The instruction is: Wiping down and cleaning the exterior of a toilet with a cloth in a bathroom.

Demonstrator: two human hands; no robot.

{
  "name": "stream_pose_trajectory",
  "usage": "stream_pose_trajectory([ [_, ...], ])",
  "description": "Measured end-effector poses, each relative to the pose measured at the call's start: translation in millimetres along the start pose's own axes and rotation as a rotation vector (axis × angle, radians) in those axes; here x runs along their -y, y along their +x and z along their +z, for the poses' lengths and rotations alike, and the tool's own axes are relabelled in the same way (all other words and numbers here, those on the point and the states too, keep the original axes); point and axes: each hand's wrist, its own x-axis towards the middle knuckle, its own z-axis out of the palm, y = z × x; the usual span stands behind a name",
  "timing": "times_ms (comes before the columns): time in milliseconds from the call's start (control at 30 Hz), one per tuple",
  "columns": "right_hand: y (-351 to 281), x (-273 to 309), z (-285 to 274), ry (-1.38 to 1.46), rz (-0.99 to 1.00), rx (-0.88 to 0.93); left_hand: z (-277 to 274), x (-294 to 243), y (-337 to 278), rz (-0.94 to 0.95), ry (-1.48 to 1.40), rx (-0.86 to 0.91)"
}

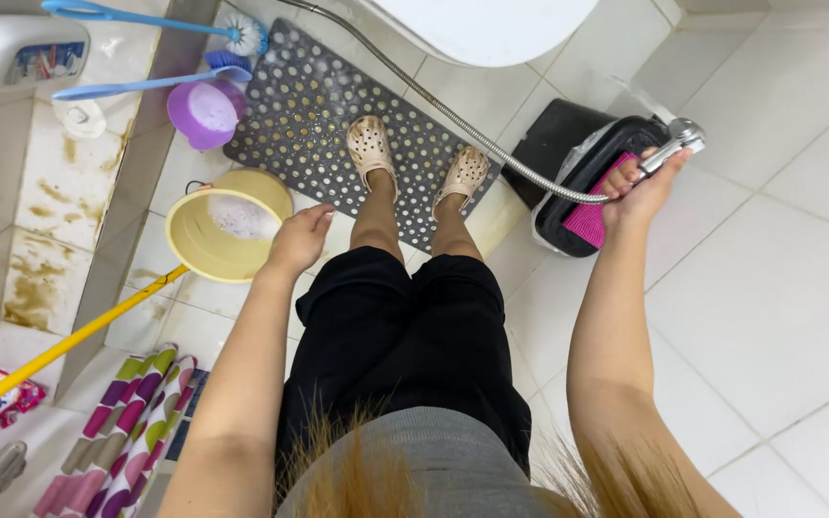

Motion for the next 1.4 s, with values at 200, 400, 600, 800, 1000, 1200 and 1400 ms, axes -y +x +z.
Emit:
stream_pose_trajectory([
  [200, -55, -33, 93, -0.440, 0.050, 0.322, 53, -50, 62, 0.264, -0.560, -0.152],
  [400, -107, -74, 163, -0.766, 0.040, 0.783, 25, -165, 161, 0.016, -1.134, 0.033],
  [600, -171, -40, 283, -1.155, -0.167, 1.067, -48, -168, 204, 0.047, -1.539, -0.014],
  [800, -172, -49, 321, -1.172, -0.175, 1.125, -116, -167, 206, -0.069, -1.336, -0.354],
  [1000, -163, -60, 348, -1.090, -0.084, 1.169, -95, -118, 306, 0.090, -1.027, -0.260],
  [1200, -144, -64, 379, -1.037, -0.018, 1.148, -128, -132, 271, 0.160, -1.440, -0.321],
  [1400, -106, -66, 424, -0.959, -0.034, 1.139, -150, -137, 286, 0.019, -1.443, -0.359],
])
